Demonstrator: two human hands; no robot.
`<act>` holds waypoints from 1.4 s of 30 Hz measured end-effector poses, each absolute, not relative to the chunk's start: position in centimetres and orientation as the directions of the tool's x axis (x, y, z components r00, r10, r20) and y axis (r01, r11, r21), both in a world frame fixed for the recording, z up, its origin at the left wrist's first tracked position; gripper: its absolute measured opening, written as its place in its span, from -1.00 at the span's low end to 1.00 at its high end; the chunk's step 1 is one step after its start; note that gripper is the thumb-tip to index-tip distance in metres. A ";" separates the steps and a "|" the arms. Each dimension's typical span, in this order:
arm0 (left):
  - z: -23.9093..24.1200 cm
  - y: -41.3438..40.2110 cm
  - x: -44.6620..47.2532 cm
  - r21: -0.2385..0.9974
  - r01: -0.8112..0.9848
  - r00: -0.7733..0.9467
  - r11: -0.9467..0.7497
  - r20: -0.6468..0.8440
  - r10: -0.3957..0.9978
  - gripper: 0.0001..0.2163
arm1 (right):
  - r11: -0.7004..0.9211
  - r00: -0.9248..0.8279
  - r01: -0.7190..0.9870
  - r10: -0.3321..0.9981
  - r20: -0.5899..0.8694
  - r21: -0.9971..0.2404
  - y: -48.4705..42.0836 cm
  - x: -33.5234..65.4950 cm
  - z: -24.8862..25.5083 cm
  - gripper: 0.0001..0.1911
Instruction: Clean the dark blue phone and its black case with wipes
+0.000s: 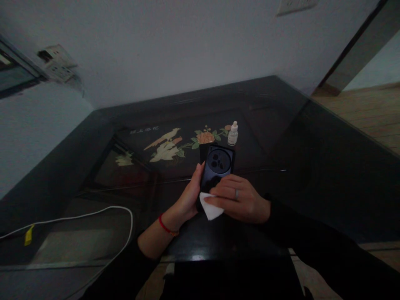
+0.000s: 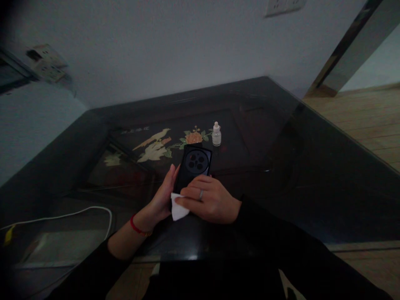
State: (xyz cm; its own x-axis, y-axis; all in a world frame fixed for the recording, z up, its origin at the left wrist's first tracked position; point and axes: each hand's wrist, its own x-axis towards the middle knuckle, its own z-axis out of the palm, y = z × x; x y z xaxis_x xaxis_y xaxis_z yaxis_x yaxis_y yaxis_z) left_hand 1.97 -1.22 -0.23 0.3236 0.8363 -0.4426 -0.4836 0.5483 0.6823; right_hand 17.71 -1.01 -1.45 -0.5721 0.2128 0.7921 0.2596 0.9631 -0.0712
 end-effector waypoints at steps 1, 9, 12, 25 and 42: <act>-0.3 -1.3 2.0 0.676 -0.481 0.328 0.558 -0.451 0.830 -0.56 | 0.942 -0.533 0.322 0.263 0.804 -0.094 -0.8 17.9 -1.6 -0.81; -0.4 -1.4 2.1 0.723 -0.441 0.347 0.532 -0.409 0.844 -0.55 | 0.972 -0.610 0.213 0.208 0.764 -0.094 -1.2 17.4 -1.4 -0.84; -0.3 -1.3 1.9 0.734 -0.459 0.342 0.501 -0.375 0.862 -0.54 | 0.987 -0.620 0.150 0.137 0.773 -0.054 -1.5 17.1 -1.3 -0.81; -0.2 -1.3 1.8 0.703 -0.508 0.357 0.498 -0.354 0.864 -0.53 | 0.985 -0.666 0.145 0.164 0.727 -0.089 -1.9 17.1 -1.6 -0.80; 0.0 -1.0 1.6 0.708 -0.519 0.325 0.479 -0.355 0.877 -0.58 | 0.939 -0.559 0.299 0.316 0.766 -0.169 -1.1 17.9 -1.7 -0.81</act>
State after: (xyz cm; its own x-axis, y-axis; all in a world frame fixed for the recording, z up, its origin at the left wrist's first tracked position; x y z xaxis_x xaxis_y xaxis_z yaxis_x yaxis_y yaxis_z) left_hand 1.55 -0.95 -0.04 0.3246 0.8769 -0.3546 -0.5193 0.4786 0.7080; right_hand 17.92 -1.09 -1.73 -0.5592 0.3165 0.7663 0.2994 0.9390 -0.1693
